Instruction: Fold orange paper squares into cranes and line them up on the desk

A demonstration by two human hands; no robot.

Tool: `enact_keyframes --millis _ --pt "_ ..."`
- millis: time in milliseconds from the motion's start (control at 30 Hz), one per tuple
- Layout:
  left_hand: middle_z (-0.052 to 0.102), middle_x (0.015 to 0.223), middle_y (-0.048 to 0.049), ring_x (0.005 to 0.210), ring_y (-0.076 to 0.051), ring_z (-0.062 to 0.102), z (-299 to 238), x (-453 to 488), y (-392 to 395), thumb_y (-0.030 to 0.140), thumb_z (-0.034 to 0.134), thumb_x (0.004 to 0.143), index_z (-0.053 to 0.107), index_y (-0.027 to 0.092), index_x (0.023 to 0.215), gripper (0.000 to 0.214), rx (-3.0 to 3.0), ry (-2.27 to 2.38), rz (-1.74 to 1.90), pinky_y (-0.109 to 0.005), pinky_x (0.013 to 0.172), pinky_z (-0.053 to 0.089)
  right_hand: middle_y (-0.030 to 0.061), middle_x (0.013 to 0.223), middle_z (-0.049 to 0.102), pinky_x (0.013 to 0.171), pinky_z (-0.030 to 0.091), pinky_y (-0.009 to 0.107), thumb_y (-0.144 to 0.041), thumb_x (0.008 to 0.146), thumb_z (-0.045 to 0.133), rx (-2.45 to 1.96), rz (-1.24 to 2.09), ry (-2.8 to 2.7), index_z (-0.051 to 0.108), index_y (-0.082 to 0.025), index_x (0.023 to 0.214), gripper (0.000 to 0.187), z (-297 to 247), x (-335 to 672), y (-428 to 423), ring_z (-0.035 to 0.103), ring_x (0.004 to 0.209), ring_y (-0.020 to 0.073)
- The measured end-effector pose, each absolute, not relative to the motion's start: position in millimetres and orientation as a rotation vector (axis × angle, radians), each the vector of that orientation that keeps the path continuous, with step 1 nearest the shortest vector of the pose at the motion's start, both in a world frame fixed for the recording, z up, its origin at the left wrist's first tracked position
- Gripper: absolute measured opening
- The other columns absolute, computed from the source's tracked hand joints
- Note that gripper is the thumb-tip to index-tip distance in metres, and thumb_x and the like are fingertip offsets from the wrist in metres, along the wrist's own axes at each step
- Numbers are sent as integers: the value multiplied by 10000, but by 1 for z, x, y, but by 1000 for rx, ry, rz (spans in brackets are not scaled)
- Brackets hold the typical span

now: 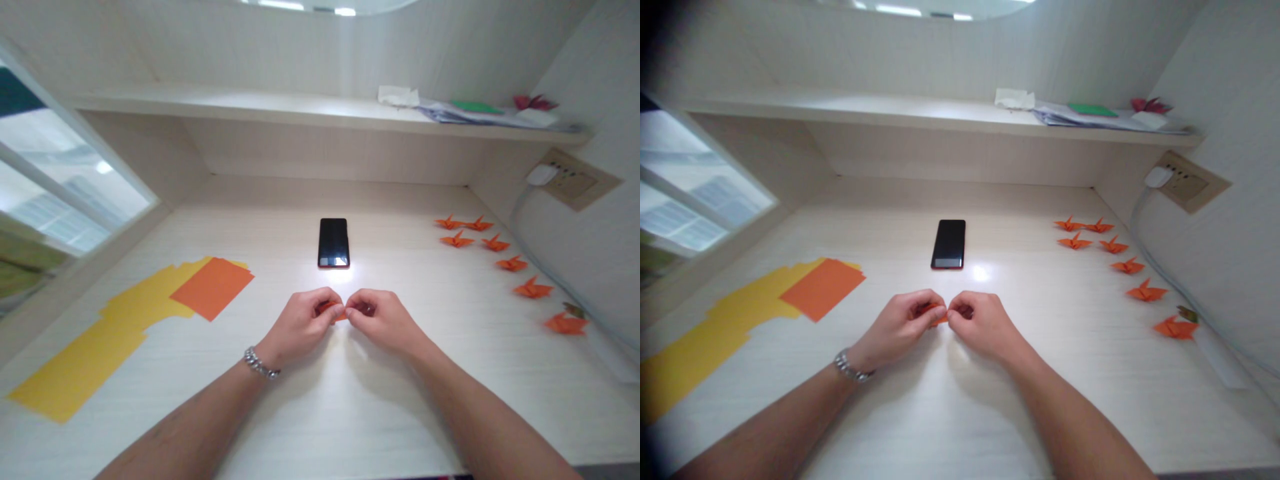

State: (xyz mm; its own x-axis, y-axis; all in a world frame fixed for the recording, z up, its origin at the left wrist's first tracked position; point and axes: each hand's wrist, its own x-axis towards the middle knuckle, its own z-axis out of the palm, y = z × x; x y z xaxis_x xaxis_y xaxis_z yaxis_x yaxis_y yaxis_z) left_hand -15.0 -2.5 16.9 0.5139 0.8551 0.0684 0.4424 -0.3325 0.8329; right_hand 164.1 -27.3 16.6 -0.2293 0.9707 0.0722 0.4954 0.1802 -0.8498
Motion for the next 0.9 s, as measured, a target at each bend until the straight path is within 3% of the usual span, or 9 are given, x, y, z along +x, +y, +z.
enact_keyframes --millis 467,667,900 --pt "585 632 3 593 -110 502 23 -10 -5 221 545 838 620 146 721 158 1864 1050 707 -213 549 384 -22 589 597 531 340 210 -156 718 532 -1447 959 -1745 642 -158 650 129 20 162 -29 511 572 103" --pt "558 582 15 555 -106 505 30 -27 7 229 545 837 588 144 683 182 1688 1166 932 -218 549 393 -22 586 591 535 362 220 -131 699 522 -1464 1020 -1635 614 -171 637 118 15 179 -26 511 567 115" --pt "592 618 2 584 -111 532 24 -19 2 251 551 847 606 145 702 187 1708 1119 898 -226 574 412 30 739 651 602 435 248 -352 836 551 -1314 1136 -1500 638 -162 812 210 8 169 -25 558 635 134"
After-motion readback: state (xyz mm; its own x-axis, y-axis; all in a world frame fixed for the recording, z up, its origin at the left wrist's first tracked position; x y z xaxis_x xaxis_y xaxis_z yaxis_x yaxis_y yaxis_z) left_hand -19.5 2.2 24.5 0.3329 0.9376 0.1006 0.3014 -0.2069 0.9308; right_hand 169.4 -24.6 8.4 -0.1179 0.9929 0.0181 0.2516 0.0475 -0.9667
